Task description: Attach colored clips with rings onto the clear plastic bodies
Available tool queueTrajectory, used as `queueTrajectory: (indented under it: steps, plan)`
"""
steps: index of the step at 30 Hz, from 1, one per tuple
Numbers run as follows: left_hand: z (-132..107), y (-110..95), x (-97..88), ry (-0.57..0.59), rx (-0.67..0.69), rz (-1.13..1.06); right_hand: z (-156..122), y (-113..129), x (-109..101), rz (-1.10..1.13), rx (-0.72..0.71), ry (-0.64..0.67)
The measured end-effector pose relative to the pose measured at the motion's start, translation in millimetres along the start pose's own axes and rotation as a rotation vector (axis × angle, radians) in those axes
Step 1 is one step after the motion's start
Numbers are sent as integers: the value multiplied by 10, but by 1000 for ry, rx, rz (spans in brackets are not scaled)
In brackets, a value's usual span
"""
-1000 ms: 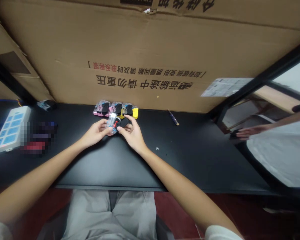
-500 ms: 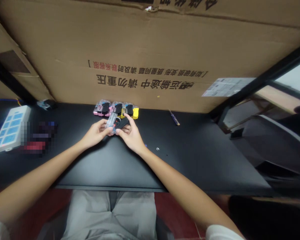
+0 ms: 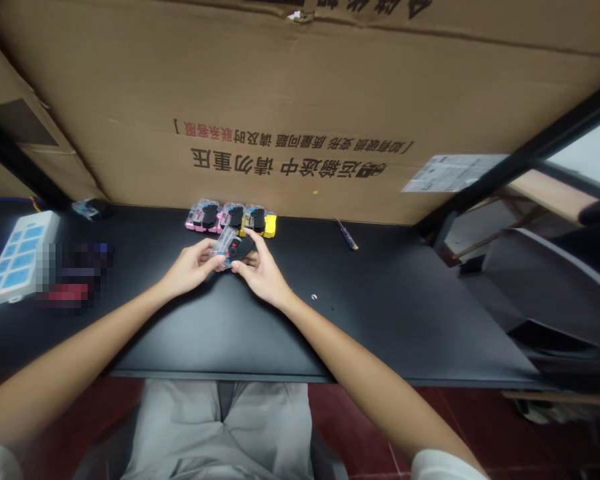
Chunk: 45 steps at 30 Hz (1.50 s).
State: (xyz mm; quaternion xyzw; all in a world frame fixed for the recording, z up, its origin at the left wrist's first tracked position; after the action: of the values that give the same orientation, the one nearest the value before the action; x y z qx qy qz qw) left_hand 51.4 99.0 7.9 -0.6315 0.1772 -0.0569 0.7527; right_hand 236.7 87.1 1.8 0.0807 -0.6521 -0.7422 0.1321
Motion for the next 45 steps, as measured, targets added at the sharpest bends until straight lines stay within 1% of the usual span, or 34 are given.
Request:
queueTrajectory:
  steps: [6,12,21,28,33,41,45]
  plan:
    - [15,-15,-22,25,29,33,0,8,24,-12,-15,-14]
    - [32,-8,-25,61,30,5,14,29,21,67,13,-15]
    - [27,24,-29,17,-2,-14,12,11,27,55,30,-32]
    - [45,22,-25,-15,-38,-126,-16,53,57,45,22,-21]
    - [53,19,0,-9,-52,-166,-23,42,62,33,-18,-57]
    - [52,50,11,-26,-59,-196,-5,54,41,58,-28,-102]
    - [48,56,19,-20,-57,-179,8,-9,29,51,-42,-84]
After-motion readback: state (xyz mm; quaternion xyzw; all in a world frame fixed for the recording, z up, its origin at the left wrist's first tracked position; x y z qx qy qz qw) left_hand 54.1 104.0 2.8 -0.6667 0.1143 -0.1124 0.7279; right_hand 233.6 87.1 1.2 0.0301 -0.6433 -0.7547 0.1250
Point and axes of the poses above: each hand's wrist, its own z-axis towards the middle knuckle, its own x-axis out of the palm, y = z × x, the point moved 5 cm from there along z, towards the middle knuckle, and after that the axes turned 3 degrees about z, right-handed, at the moved point
